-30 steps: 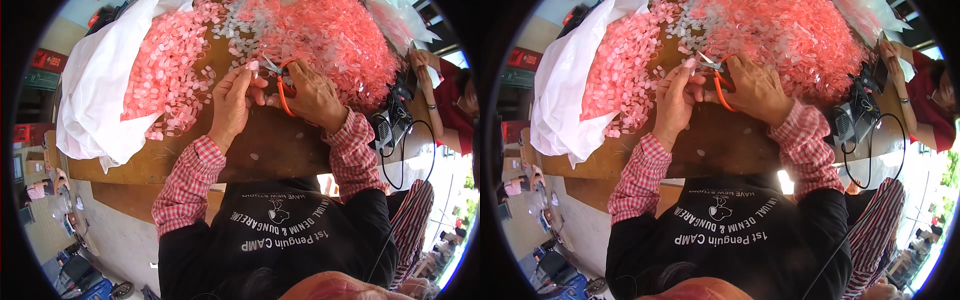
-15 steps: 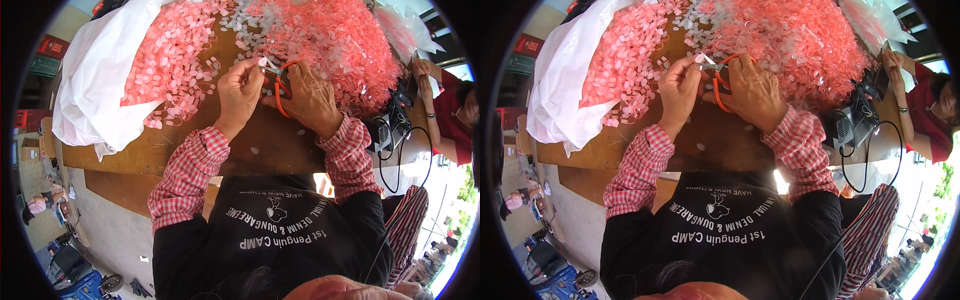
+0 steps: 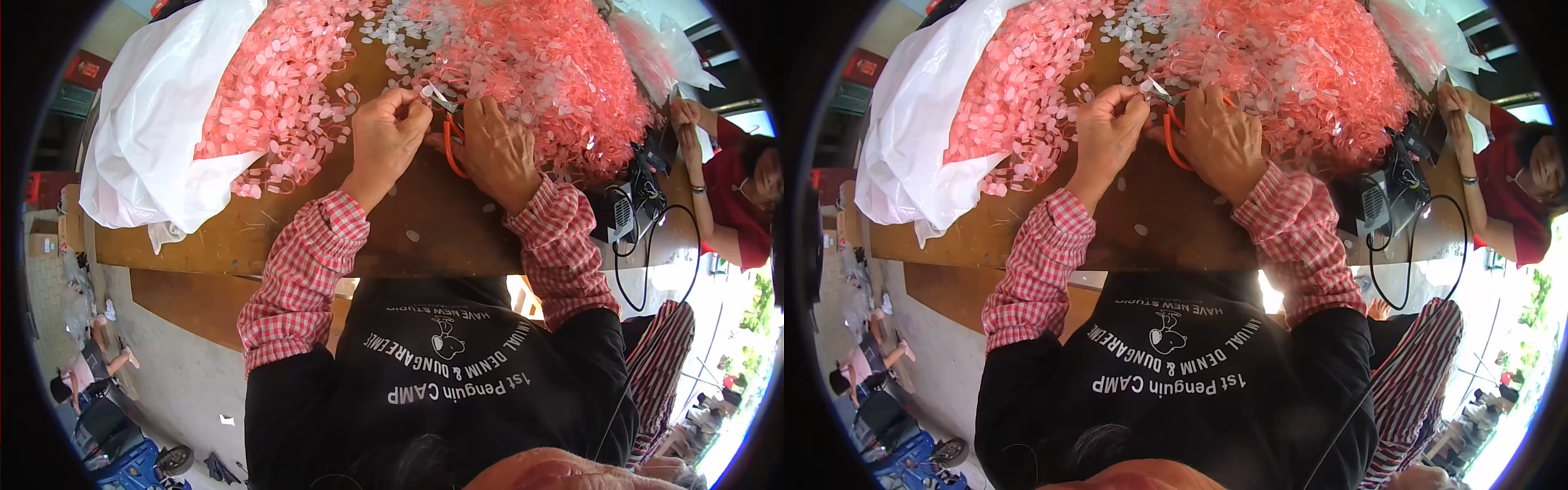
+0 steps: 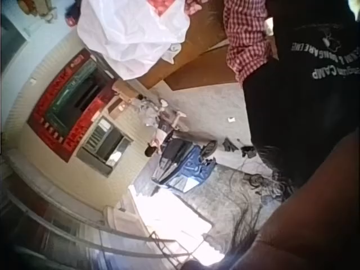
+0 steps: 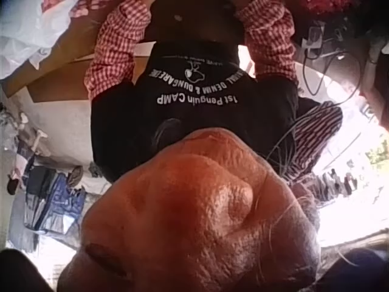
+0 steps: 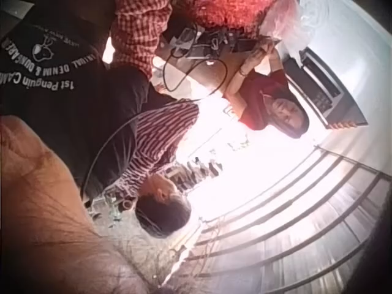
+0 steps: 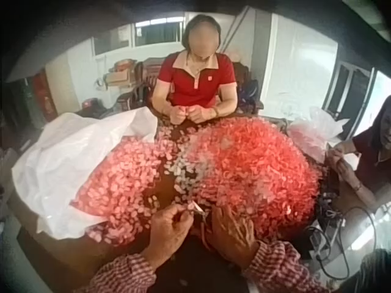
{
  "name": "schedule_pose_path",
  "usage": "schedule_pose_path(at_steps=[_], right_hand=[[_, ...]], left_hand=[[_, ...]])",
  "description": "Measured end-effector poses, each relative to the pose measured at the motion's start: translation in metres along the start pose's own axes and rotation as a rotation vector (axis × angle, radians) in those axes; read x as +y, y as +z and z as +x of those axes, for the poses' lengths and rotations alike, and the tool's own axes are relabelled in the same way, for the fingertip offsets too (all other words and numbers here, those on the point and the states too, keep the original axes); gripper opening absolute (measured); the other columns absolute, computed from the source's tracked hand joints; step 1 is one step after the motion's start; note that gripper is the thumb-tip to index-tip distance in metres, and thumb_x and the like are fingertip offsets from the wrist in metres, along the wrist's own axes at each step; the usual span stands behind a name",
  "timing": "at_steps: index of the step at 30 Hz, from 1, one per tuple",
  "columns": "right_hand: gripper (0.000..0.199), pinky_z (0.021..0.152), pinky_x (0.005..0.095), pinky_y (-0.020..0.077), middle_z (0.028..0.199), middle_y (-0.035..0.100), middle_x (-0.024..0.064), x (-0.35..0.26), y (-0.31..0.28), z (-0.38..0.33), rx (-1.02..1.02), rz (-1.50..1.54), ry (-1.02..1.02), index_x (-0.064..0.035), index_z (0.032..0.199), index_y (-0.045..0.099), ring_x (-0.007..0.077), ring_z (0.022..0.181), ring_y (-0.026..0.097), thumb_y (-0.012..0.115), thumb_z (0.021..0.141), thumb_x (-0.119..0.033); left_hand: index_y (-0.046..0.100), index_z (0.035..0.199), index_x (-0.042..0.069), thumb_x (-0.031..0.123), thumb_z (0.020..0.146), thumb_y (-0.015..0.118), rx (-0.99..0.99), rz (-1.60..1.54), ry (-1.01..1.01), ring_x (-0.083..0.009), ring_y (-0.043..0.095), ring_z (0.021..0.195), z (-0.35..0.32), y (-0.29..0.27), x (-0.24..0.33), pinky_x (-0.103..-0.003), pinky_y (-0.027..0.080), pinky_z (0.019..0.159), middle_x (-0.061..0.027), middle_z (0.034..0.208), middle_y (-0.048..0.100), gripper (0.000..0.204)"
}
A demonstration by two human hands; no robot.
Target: Trimming small pink and white plastic petals with scissors at a table.
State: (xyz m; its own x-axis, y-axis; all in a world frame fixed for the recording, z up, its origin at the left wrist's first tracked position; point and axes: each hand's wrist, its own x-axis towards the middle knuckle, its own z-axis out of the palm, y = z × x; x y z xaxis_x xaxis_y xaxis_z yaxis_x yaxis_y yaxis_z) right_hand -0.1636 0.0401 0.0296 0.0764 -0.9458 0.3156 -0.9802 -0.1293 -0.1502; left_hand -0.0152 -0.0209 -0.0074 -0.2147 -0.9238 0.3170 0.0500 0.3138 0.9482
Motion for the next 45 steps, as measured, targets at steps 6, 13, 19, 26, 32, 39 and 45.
schedule_pose_path(at_steps=[6, 13, 19, 26, 32, 39, 45], right_hand=[[0.043, 0.050, 0.0459, 0.0463, 0.079, 0.055, 0.0155, 0.004, 0.010, 0.001, 0.082, 0.010, -0.049, -0.0025, 0.084, 0.049, 0.0366, 0.062, 0.061, 0.067, 0.084, -0.042], [0.042, 0.051, 0.0448, 0.0469, 0.076, 0.059, 0.0165, 0.017, 0.013, 0.003, 0.005, 0.188, -0.082, -0.0026, 0.080, 0.050, 0.0378, 0.063, 0.061, 0.066, 0.085, -0.041], [0.044, 0.056, 0.0473, 0.0473, 0.083, 0.057, 0.0174, 0.006, -0.003, 0.002, 0.029, 0.132, 0.009, -0.0016, 0.087, 0.049, 0.0406, 0.069, 0.060, 0.065, 0.086, -0.043], [0.050, 0.056, 0.0461, 0.0487, 0.085, 0.055, 0.0174, 0.005, -0.003, 0.001, 0.019, 0.059, -0.010, -0.0004, 0.092, 0.047, 0.0395, 0.068, 0.060, 0.063, 0.086, -0.047], [0.047, 0.054, 0.0432, 0.0484, 0.082, 0.055, 0.0190, 0.005, 0.000, 0.001, 0.009, 0.098, -0.061, 0.0005, 0.088, 0.046, 0.0385, 0.068, 0.060, 0.062, 0.089, -0.044], [0.048, 0.048, 0.0420, 0.0493, 0.076, 0.059, 0.0166, 0.005, 0.006, 0.001, 0.077, 0.027, -0.054, -0.0025, 0.082, 0.050, 0.0338, 0.057, 0.063, 0.059, 0.088, -0.049], [0.035, 0.050, 0.0445, 0.0466, 0.077, 0.060, 0.0179, 0.006, 0.002, 0.003, 0.065, 0.080, -0.031, -0.0021, 0.081, 0.050, 0.0386, 0.062, 0.060, 0.063, 0.089, -0.033]], left_hand=[[0.060, 0.082, 0.000, 0.000, 0.086, 0.057, -0.002, 0.039, -0.102, 0.0016, 0.038, 0.048, 0.004, -0.003, 0.001, -0.017, 0.028, 0.040, 0.0063, 0.060, 0.050, 0.005], [0.061, 0.086, 0.000, 0.000, 0.087, 0.058, 0.015, 0.043, 0.032, 0.0007, 0.039, 0.046, 0.005, -0.004, -0.004, -0.018, 0.031, 0.040, 0.0062, 0.063, 0.051, 0.004], [0.058, 0.084, -0.002, -0.004, 0.085, 0.058, 0.039, -0.098, -0.118, 0.0004, 0.039, 0.056, 0.000, 0.003, 0.012, -0.017, 0.034, 0.046, 0.0072, 0.064, 0.045, 0.002], [0.057, 0.095, -0.002, -0.008, 0.086, 0.058, 0.019, -0.103, -0.041, 0.0007, 0.040, 0.060, -0.004, 0.006, 0.006, -0.016, 0.034, 0.049, 0.0075, 0.072, 0.047, 0.011], [0.057, 0.101, -0.003, -0.010, 0.085, 0.058, 0.075, 0.096, 0.257, -0.0006, 0.041, 0.063, -0.003, 0.010, 0.006, -0.016, 0.038, 0.055, 0.0059, 0.073, 0.047, 0.018], [0.059, 0.102, -0.004, -0.008, 0.085, 0.059, 0.067, 0.088, 0.278, -0.0010, 0.042, 0.064, -0.003, 0.008, 0.003, -0.017, 0.039, 0.058, 0.0055, 0.072, 0.048, 0.018], [0.061, 0.100, -0.004, -0.004, 0.086, 0.061, 0.086, -0.014, 0.110, -0.0012, 0.042, 0.062, -0.002, 0.010, 0.001, -0.017, 0.040, 0.055, 0.0049, 0.072, 0.051, 0.015]])
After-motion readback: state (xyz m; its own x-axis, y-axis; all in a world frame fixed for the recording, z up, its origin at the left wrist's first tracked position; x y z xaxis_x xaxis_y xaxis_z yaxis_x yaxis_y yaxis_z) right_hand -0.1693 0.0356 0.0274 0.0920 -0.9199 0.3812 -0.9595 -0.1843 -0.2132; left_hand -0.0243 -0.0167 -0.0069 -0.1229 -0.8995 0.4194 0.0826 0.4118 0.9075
